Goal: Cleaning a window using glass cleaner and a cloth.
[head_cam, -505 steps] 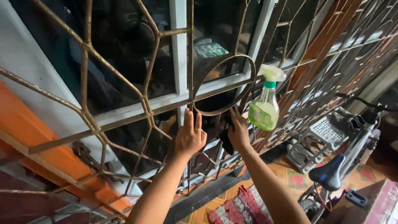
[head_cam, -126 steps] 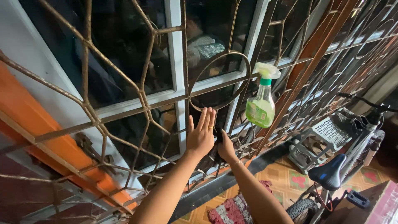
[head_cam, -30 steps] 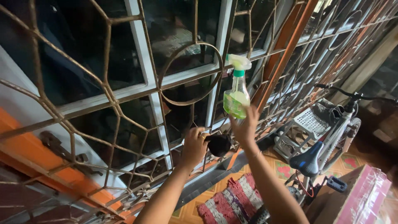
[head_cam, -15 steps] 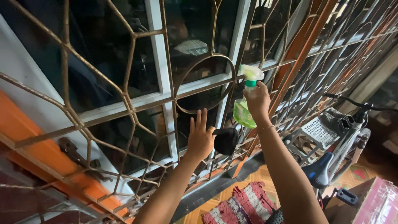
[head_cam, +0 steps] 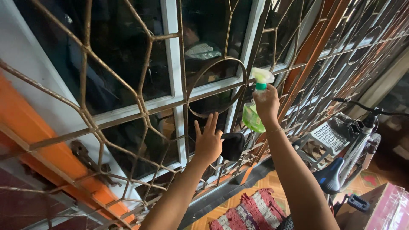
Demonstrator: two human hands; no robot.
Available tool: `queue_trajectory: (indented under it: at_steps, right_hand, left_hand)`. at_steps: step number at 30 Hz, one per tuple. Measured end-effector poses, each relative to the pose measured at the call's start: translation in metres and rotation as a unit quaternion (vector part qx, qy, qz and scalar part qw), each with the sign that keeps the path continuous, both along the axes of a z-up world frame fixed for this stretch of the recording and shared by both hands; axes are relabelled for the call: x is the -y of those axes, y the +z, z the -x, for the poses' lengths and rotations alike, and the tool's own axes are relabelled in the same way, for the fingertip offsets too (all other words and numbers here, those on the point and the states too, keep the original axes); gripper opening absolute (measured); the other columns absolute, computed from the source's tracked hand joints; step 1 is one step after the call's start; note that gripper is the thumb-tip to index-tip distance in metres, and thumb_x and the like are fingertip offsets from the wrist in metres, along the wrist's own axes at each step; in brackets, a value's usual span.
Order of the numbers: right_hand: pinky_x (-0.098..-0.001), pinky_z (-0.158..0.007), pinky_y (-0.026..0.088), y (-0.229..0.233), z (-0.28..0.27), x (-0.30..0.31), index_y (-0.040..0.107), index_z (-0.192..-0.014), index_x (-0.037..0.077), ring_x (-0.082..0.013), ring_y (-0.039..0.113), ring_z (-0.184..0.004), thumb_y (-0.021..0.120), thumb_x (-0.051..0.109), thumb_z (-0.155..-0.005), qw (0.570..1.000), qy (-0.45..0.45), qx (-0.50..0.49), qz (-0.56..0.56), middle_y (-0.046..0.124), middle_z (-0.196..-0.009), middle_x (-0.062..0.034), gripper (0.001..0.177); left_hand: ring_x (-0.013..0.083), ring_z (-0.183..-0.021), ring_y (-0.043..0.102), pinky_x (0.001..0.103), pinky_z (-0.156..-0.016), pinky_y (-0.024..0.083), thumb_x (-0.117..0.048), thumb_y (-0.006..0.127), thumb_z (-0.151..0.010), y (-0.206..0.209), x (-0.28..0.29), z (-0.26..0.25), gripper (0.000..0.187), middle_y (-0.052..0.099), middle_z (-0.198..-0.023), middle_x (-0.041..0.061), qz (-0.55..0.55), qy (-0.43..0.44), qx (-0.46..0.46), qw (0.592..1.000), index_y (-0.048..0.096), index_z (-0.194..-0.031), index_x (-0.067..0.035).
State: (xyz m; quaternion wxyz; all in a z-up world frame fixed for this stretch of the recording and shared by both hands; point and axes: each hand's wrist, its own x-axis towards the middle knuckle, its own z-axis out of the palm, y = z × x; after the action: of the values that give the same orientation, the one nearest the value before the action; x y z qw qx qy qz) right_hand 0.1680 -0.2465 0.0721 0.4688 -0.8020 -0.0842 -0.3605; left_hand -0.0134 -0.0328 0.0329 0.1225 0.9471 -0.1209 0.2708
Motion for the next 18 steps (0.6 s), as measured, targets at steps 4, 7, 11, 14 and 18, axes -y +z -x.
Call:
queue_trajectory:
  at_steps: [4, 7, 11, 14, 18]
  right_hand:
    - [-0.0343, -0.086, 0.057, 0.004, 0.003, 0.002, 0.054, -0.14, 0.005, -0.0203, 0.07, -0.095, 0.085, 0.023, -0.086, 1.0, 0.016, -0.007, -0.022, 0.074, -0.105, -0.0118, 0.064]
    - [-0.0357, -0.087, 0.057, 0.021, 0.008, 0.001, 0.054, -0.138, 0.004, -0.0213, 0.071, -0.099, 0.085, 0.024, -0.086, 1.0, 0.015, -0.001, -0.015, 0.072, -0.111, -0.0123, 0.064]
    - [-0.0383, -0.095, 0.059, 0.039, 0.01, 0.003, 0.055, -0.135, 0.002, -0.0234, 0.07, -0.112, 0.082, 0.024, -0.09, 0.995, 0.066, 0.066, -0.043, 0.069, -0.125, -0.0132, 0.056]
    - [-0.0423, -0.094, 0.058, 0.051, 0.032, -0.001, 0.056, -0.13, -0.001, -0.0263, 0.067, -0.111, 0.085, 0.024, -0.09, 0.997, 0.01, 0.076, -0.017, 0.065, -0.125, -0.0158, 0.056]
    - [-0.0452, -0.088, 0.056, 0.042, 0.053, -0.001, 0.055, -0.125, -0.008, -0.0316, 0.059, -0.106, 0.089, 0.018, -0.082, 0.992, -0.077, 0.062, 0.074, 0.056, -0.119, -0.0234, 0.06]
  left_hand:
    - [0.0297, -0.156, 0.017, 0.07, -0.119, 0.016, -0.023, 0.079, -0.083, -0.002, -0.001, -0.001, 0.022, 0.017, -0.169, 0.015, -0.006, -0.004, 0.005, 1.0, 0.075, -0.093, -0.003]
    - [0.0309, -0.156, 0.019, 0.067, -0.12, 0.016, -0.022, 0.079, -0.082, -0.004, 0.0, -0.003, 0.024, 0.02, -0.168, 0.018, -0.013, -0.003, 0.007, 1.0, 0.075, -0.094, -0.002]
    - [0.032, -0.155, 0.021, 0.067, -0.121, 0.015, -0.02, 0.078, -0.083, -0.006, 0.0, -0.005, 0.022, 0.022, -0.167, 0.019, -0.024, 0.001, 0.021, 0.999, 0.076, -0.094, -0.002]
    - [0.0321, -0.156, 0.02, 0.066, -0.122, 0.013, -0.018, 0.076, -0.086, 0.013, -0.002, 0.006, 0.017, 0.022, -0.167, 0.019, -0.034, 0.002, -0.018, 0.999, 0.076, -0.092, -0.003]
    - [0.0373, -0.151, 0.024, 0.062, -0.118, 0.019, -0.015, 0.075, -0.082, 0.01, -0.01, 0.001, 0.024, 0.028, -0.162, 0.023, 0.049, -0.059, -0.005, 0.997, 0.074, -0.102, -0.002]
